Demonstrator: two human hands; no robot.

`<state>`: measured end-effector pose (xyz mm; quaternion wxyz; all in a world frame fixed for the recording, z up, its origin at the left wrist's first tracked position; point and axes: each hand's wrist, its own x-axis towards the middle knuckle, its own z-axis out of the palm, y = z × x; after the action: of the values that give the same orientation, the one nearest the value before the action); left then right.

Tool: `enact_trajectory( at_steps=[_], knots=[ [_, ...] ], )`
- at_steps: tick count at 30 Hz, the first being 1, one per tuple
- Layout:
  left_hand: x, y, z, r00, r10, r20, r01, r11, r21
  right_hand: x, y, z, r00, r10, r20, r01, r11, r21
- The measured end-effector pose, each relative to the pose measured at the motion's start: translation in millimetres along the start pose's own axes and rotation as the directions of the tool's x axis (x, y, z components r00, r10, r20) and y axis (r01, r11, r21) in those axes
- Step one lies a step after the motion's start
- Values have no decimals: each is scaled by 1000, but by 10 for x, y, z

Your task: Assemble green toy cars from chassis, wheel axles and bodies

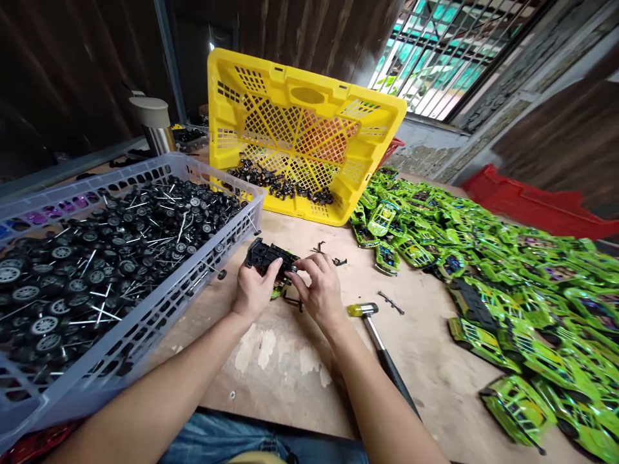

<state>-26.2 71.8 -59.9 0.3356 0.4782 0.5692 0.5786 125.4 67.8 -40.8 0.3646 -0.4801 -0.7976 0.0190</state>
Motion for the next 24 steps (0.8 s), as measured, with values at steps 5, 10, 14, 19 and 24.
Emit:
enact_trajectory(
  at_steps=[5,10,14,19,24],
  knots=[
    [-21,54,-20,1000,-18,23,17,999,36,11,-44,-20,999,-21,33,26,992,-126],
    [-15,38,-25,999,-17,28,17,1000,-12,3,-13,-23,999,12,48,-7,995,-99],
    [-14,1,-19,996,-54,65,56,998,-24,-17,34,-49,993,100,-56,-88,979,184],
    [-24,-62,6,993,-47,110,54,997,-63,-5,30,-59,999,25,-20,-22,991,133],
    [-30,-129,20,995,-32,98,40,996,-82,6,22,-48,999,-20,30,21,999,-37]
  ],
)
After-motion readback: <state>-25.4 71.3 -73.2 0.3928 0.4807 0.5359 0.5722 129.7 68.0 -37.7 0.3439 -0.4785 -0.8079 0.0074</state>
